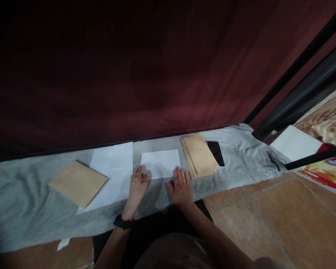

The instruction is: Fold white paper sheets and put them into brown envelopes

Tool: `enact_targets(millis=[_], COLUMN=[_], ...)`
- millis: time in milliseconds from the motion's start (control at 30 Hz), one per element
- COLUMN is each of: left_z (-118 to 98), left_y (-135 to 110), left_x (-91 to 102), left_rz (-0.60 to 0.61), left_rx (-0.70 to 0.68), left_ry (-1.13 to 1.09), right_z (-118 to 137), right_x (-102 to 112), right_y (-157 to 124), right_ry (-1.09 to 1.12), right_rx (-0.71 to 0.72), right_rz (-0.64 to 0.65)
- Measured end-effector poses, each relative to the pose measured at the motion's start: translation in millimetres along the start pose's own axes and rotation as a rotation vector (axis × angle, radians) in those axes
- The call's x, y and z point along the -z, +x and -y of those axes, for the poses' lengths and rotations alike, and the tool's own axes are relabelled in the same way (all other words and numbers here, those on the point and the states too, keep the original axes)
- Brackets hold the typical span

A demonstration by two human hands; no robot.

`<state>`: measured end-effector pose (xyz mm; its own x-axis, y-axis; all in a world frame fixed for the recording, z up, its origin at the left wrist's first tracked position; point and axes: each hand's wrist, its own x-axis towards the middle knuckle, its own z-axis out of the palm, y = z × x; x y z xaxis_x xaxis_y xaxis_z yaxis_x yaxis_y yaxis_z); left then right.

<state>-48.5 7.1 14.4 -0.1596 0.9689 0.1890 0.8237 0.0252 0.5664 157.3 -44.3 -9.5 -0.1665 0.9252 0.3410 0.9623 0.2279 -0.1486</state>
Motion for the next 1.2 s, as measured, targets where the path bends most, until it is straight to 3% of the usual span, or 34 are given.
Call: enact_targets(millis=[233,367,600,700,833,933,1033,1100,1200], left_z=[-5.9,-6.0,-13.9,-28.9,-58.6,-78.7,-88.2,-87.3,-79.2], left_y=[2.1,8.5,13.9,11.0,7.8,6.2,5.8,6.3,5.1], left_x=[3.0,13.5,19.2,26.5,51.0,67.8,72.5,68.2,55.2], left_rz=[-0.022,0.029,0.133,0.109,0.118,0.150,0.095,0.053,0.001], left_rx=[0.062,0.198,0.378,0.359,0.255,0.217,0.224,0.296,0.517], left_ry=[-0.029,-0.138,-0.725,-0.859,-0.943,-1.053,-1.232,-1.269,-1.177], right_z=[15.5,19.7,23.6,25.8,26.0,24.4,25.2,28.0,33.9], right_x=[0.7,-0.2,9.8,14.4,25.9,41.1,58.3,67.3,71.0], right_y=[0.0,4.3,16.3,26.7,46.6,63.3,78.9,86.3,89.1], right_ry=[0.075,0.100,0.138,0.172,0.264,0.464,0.909,1.259,1.624], right_rx=[0.072,0.071,0.055,0.039,-0.020,-0.132,-0.278,-0.379,-0.518], right_rz=[0.016,0.046,0.106,0.107,0.095,0.099,0.044,-0.013,-0.005])
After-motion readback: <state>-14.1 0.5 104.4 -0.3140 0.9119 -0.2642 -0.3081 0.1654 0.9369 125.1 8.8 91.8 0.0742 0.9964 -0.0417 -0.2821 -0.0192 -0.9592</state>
